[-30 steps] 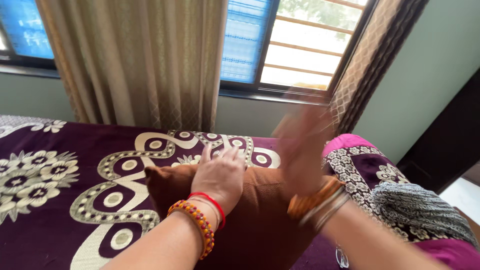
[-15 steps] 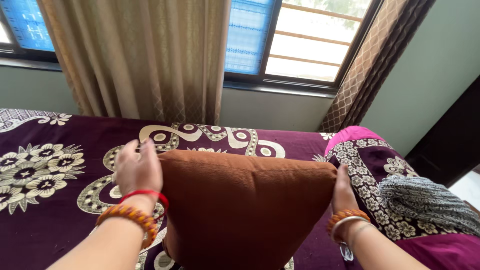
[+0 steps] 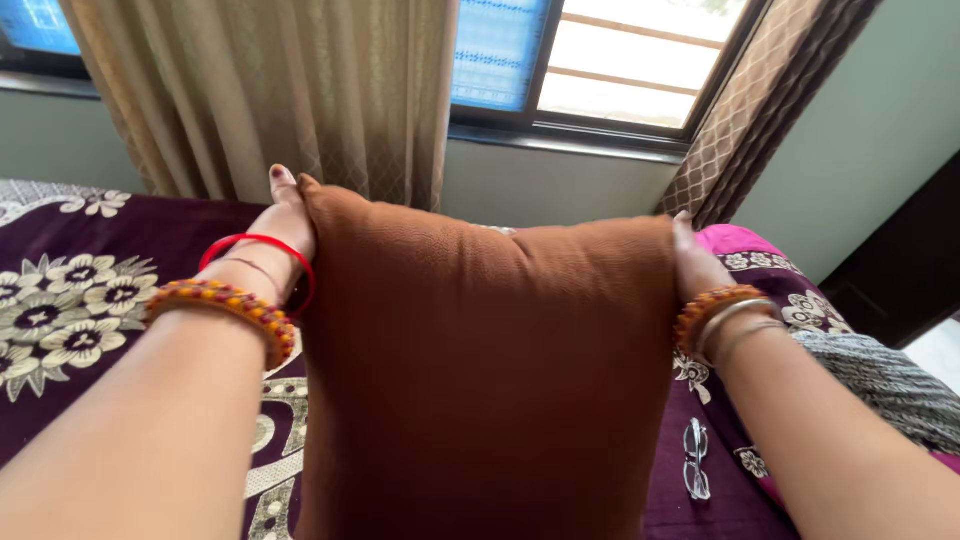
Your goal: The person repeatedly pats, squeezes, and turns a brown pillow on a purple bedspread, then moves it to a sofa and places it with other pillows. The person uses only their hands to manipulate the pillow throughout.
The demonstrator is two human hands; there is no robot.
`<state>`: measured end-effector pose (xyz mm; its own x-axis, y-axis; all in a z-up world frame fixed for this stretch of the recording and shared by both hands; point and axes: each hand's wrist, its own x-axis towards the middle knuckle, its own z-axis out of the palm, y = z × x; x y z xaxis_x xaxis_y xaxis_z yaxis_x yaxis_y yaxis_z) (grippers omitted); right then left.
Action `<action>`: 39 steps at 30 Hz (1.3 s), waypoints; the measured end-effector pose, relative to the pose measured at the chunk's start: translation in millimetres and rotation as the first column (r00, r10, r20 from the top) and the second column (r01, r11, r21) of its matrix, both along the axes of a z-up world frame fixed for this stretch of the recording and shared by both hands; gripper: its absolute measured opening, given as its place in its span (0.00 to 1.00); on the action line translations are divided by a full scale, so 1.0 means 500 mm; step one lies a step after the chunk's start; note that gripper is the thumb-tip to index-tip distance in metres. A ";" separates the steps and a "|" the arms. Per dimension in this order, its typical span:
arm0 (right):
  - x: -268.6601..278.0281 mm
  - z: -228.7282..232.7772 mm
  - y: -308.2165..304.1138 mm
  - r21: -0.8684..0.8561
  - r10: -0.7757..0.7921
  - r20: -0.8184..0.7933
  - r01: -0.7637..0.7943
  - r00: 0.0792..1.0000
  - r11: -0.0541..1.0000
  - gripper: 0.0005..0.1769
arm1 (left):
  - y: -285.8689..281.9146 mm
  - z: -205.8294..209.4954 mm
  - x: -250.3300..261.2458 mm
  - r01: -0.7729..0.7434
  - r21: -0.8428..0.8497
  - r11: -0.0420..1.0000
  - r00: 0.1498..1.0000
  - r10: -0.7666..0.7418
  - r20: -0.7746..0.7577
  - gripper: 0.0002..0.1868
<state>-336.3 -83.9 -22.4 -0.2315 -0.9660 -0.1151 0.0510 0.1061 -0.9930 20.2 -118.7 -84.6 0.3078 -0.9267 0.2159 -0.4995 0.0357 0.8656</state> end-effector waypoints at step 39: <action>0.260 -0.291 -0.175 -0.033 0.032 -0.981 -0.331 0.190 0.943 0.29 | -0.091 -0.138 -0.154 0.391 -0.096 0.915 0.664 -0.208 0.719 0.36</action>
<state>-206.2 -171.3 -168.1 0.1697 -0.9564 0.2375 -0.9433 -0.2274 -0.2417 -56.6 -164.4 -153.8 -0.2961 -0.8376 0.4590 -0.8694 0.4354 0.2338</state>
